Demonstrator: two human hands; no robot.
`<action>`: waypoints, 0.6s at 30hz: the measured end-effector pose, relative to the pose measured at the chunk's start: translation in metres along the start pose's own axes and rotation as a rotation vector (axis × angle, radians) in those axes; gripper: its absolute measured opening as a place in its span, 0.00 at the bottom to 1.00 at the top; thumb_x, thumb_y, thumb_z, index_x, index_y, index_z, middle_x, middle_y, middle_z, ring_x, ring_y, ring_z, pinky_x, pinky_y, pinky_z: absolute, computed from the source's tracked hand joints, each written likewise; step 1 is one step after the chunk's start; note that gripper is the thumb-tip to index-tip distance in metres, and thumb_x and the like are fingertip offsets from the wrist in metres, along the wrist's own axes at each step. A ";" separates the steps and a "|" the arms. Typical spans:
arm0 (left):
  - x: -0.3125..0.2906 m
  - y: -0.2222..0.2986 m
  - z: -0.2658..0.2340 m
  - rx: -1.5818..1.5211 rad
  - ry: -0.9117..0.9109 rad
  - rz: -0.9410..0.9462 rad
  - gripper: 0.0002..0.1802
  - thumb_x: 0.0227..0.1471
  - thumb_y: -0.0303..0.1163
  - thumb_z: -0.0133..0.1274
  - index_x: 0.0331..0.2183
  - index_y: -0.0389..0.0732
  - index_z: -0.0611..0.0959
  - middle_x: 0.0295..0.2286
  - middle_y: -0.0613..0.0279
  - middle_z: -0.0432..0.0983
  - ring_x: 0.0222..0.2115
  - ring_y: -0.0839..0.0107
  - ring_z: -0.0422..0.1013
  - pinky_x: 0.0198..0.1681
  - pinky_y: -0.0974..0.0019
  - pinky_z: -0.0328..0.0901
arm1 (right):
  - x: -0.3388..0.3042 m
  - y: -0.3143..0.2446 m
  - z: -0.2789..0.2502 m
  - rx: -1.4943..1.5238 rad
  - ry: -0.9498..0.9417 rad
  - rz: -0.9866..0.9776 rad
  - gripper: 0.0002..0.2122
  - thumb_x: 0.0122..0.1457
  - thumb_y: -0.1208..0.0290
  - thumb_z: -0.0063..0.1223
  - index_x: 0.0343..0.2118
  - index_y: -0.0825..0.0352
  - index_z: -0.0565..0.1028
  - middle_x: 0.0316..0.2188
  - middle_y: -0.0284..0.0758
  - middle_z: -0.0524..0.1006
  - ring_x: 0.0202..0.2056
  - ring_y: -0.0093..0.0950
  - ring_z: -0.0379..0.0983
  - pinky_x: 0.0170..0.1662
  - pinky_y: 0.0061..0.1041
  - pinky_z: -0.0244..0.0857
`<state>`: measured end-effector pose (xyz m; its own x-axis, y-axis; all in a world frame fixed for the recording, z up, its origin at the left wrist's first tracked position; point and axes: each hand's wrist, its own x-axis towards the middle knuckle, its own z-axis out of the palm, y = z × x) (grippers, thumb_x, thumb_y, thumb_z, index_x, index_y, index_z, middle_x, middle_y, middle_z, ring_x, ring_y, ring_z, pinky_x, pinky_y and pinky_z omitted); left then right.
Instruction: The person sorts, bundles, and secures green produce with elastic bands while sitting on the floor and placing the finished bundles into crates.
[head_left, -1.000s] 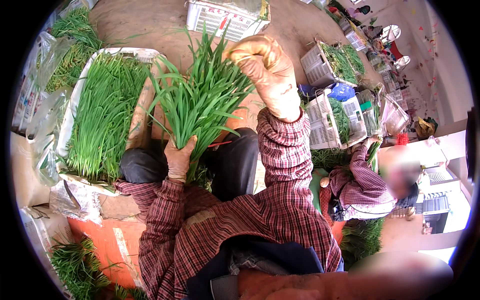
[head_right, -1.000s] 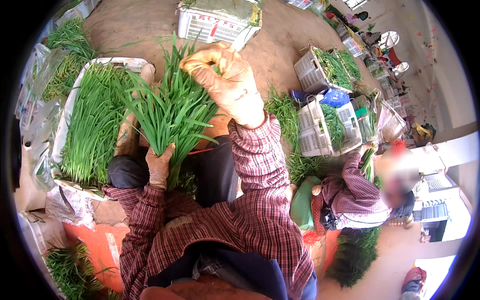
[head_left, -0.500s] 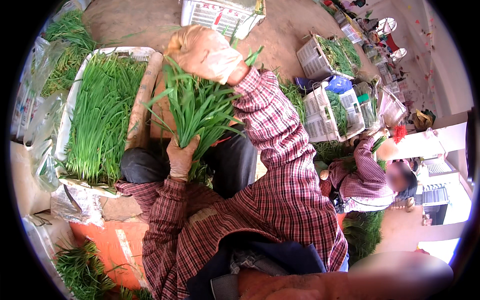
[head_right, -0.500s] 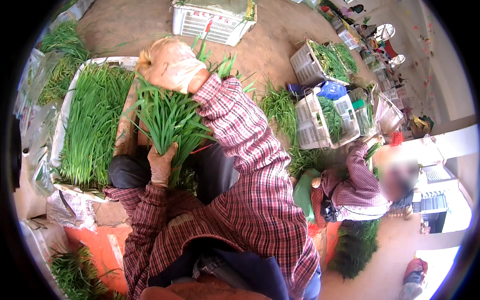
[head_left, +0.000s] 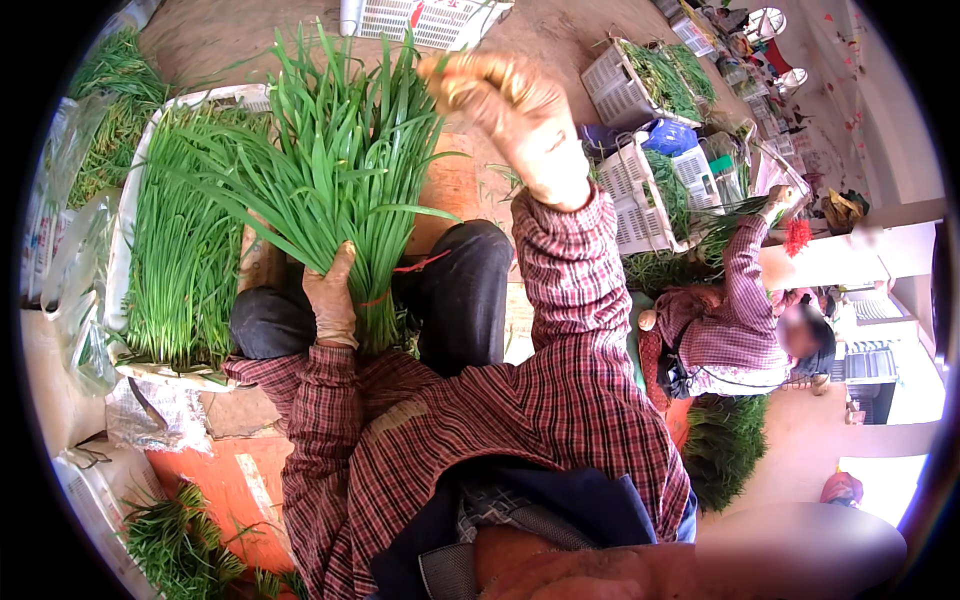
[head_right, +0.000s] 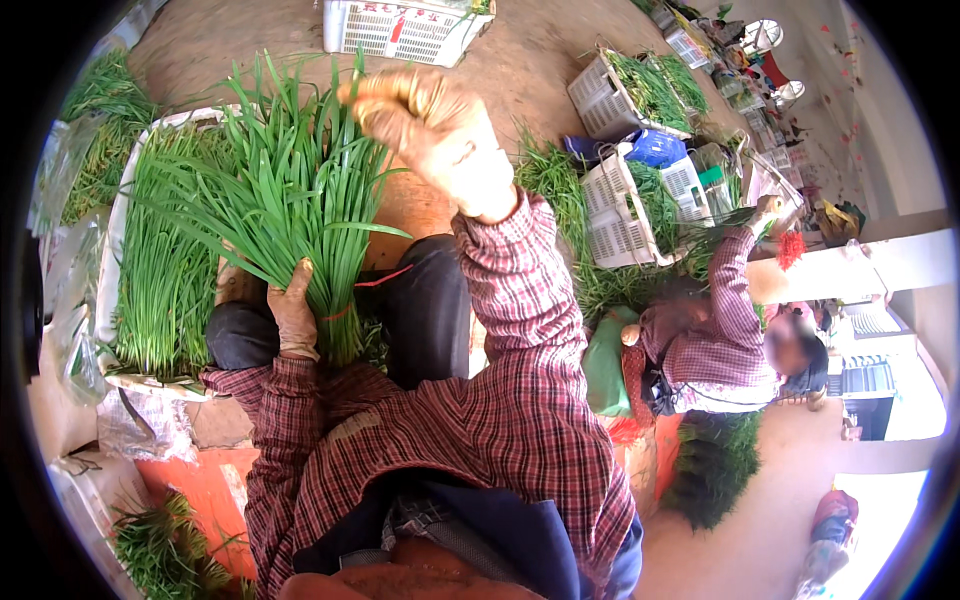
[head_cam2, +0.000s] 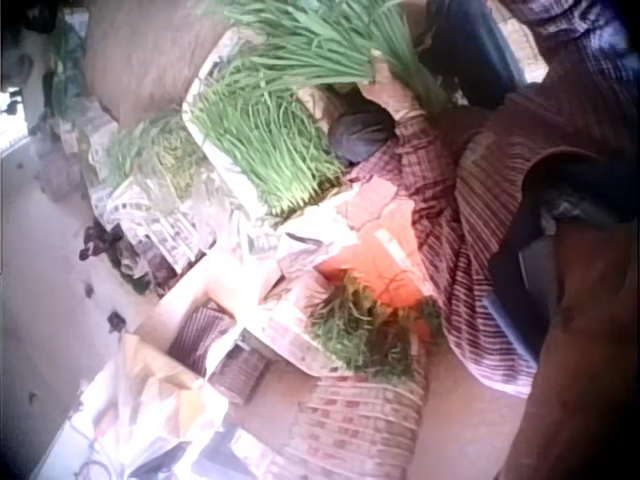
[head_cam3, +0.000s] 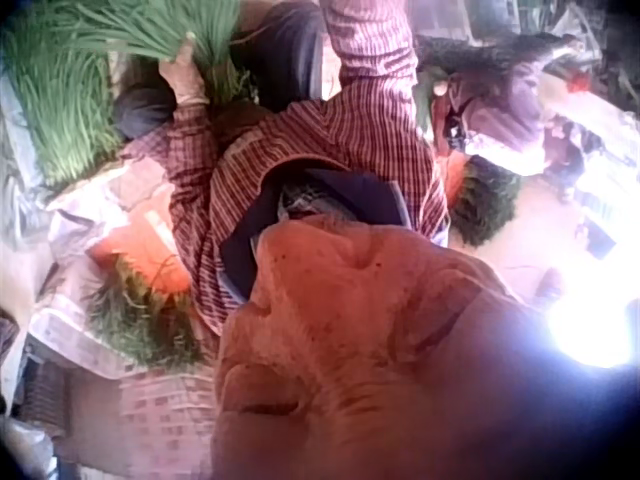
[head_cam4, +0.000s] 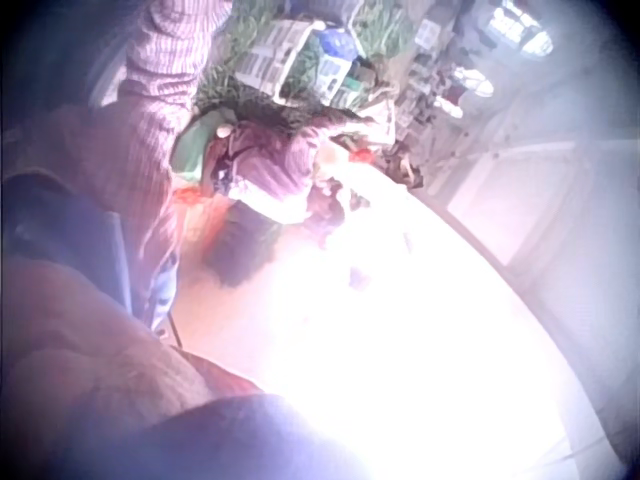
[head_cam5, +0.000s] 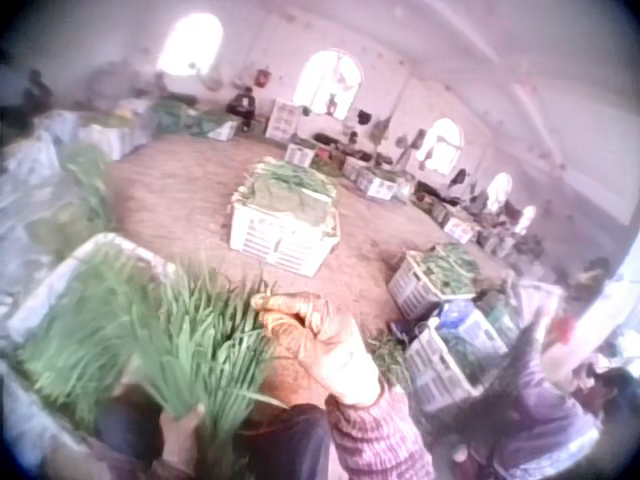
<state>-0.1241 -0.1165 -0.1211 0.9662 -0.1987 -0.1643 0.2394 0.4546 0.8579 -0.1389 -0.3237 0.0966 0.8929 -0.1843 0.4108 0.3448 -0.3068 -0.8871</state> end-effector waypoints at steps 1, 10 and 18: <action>0.001 -0.003 0.005 -0.003 -0.014 -0.010 0.13 0.48 0.26 0.59 0.38 0.36 0.80 0.34 0.68 0.76 0.33 0.78 0.70 0.41 0.72 0.64 | -0.010 0.011 -0.003 -0.042 -0.054 0.008 0.08 0.56 0.75 0.55 0.39 0.68 0.78 0.30 0.31 0.79 0.32 0.17 0.73 0.35 0.17 0.67; -0.005 -0.002 -0.001 -0.053 -0.050 -0.009 0.13 0.48 0.26 0.58 0.38 0.36 0.80 0.34 0.67 0.76 0.33 0.77 0.70 0.41 0.71 0.64 | -0.013 0.047 0.052 -0.550 -0.235 -0.183 0.10 0.52 0.69 0.55 0.37 0.65 0.78 0.29 0.38 0.77 0.35 0.34 0.74 0.38 0.29 0.69; -0.008 -0.001 0.002 -0.062 -0.060 -0.013 0.11 0.47 0.24 0.58 0.37 0.37 0.81 0.33 0.69 0.76 0.32 0.78 0.69 0.41 0.72 0.64 | -0.003 0.049 0.053 -0.671 -0.110 -0.216 0.05 0.49 0.71 0.56 0.29 0.63 0.77 0.25 0.35 0.76 0.28 0.34 0.74 0.30 0.28 0.69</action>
<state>-0.1319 -0.1169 -0.1199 0.9559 -0.2560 -0.1442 0.2593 0.5045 0.8236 -0.1094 -0.2890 0.0410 0.8611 0.0302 0.5076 0.2963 -0.8411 -0.4526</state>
